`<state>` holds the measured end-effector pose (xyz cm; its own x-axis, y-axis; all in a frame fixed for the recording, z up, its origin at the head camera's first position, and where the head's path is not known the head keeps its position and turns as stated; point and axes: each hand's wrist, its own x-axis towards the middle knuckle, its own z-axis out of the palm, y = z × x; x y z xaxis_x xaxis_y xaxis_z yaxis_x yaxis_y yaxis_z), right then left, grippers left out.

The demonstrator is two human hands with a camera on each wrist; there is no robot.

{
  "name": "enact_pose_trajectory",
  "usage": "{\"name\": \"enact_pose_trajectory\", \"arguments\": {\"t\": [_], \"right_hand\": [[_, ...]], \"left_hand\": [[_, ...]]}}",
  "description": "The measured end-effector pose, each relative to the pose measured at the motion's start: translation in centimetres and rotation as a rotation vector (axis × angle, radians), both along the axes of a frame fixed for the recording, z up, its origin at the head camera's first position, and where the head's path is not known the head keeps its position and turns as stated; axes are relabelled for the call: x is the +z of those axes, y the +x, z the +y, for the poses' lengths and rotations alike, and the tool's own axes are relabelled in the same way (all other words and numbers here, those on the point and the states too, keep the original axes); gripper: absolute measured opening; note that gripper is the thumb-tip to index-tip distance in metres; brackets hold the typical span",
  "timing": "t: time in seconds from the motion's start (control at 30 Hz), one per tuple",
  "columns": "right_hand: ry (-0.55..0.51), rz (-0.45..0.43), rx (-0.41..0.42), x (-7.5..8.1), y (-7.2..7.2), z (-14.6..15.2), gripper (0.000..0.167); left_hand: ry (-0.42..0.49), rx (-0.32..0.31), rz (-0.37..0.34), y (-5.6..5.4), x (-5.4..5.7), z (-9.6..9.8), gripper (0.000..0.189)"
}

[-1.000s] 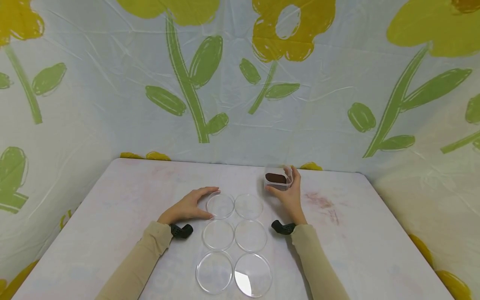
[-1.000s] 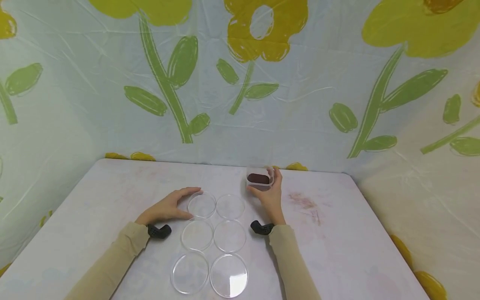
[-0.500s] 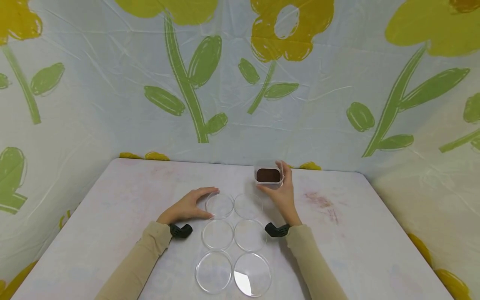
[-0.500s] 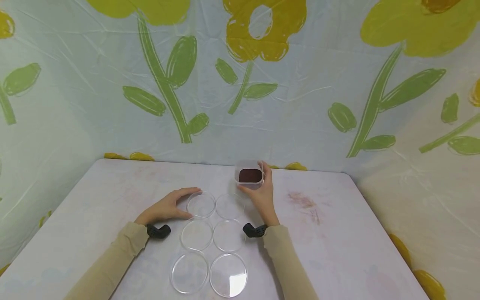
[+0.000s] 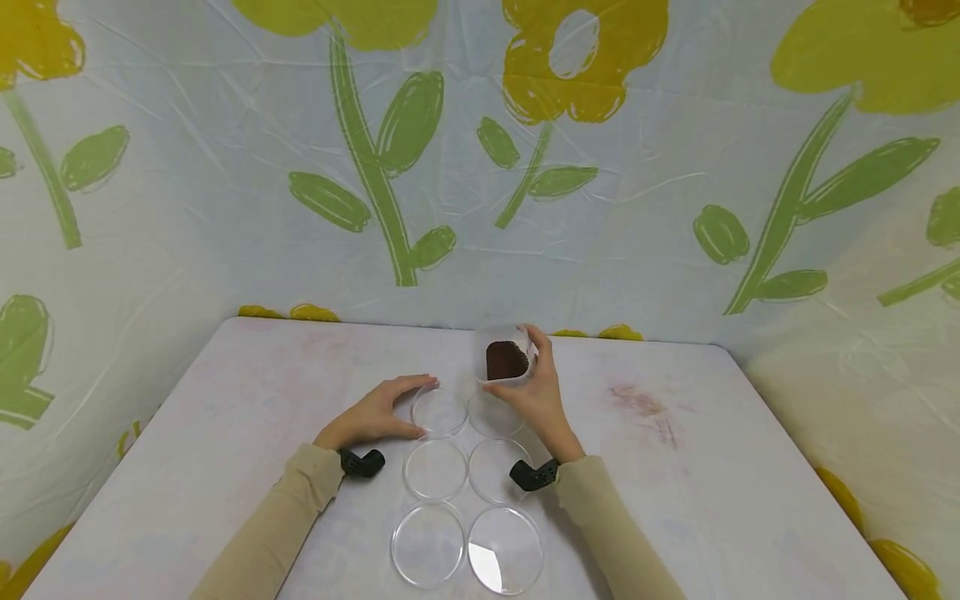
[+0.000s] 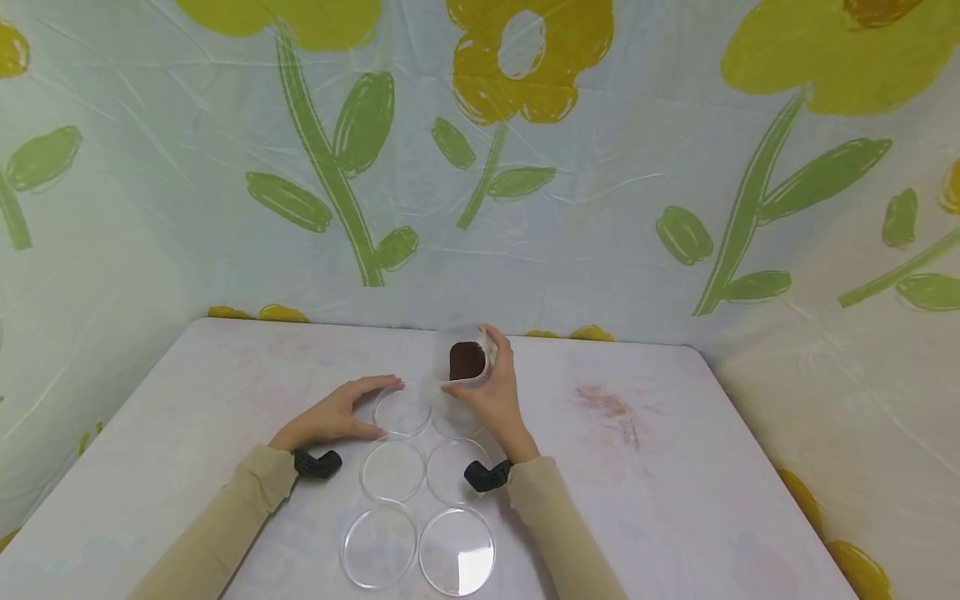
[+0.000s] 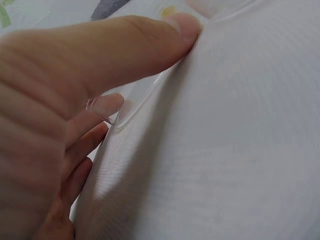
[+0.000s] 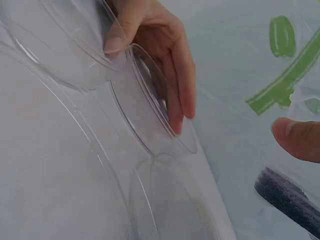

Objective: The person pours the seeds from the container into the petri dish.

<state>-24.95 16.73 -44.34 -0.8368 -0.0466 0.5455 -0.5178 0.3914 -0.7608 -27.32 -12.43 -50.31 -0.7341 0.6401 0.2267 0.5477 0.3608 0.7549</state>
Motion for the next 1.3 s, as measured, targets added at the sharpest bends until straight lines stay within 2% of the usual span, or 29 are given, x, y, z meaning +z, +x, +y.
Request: {"name": "enact_pose_trajectory", "arguments": {"t": [0.07, 0.3, 0.57, 0.67, 0.87, 1.1, 1.3], "right_hand": [[0.054, 0.016, -0.008, -0.6, -0.3, -0.2, 0.105], [0.154, 0.107, 0.032, -0.9, -0.3, -0.7, 0.110], [0.249, 0.316, 0.048, -0.8, -0.3, -1.1, 0.115], [0.295, 0.364, 0.038, -0.8, -0.3, -1.4, 0.116], [0.372, 0.386, 0.010, -0.5, 0.0, -1.8, 0.116], [0.426, 0.439, 0.019, -0.2, 0.2, -2.0, 0.114], [0.448, 0.445, 0.034, -0.4, 0.1, -2.1, 0.104]], "left_hand": [[0.004, -0.001, 0.003, 0.0, 0.1, 0.0, 0.083], [0.023, -0.004, 0.000, 0.1, 0.0, 0.0, 0.083], [0.029, -0.005, -0.009, 0.3, 0.1, -0.1, 0.082], [0.021, -0.007, 0.010, 0.2, 0.1, 0.0, 0.082], [0.029, -0.019, 0.059, 0.1, 0.2, 0.1, 0.079], [0.031, -0.012, 0.032, 0.1, 0.3, 0.1, 0.080], [0.015, -0.005, 0.022, 0.1, 0.2, 0.2, 0.081]]}}
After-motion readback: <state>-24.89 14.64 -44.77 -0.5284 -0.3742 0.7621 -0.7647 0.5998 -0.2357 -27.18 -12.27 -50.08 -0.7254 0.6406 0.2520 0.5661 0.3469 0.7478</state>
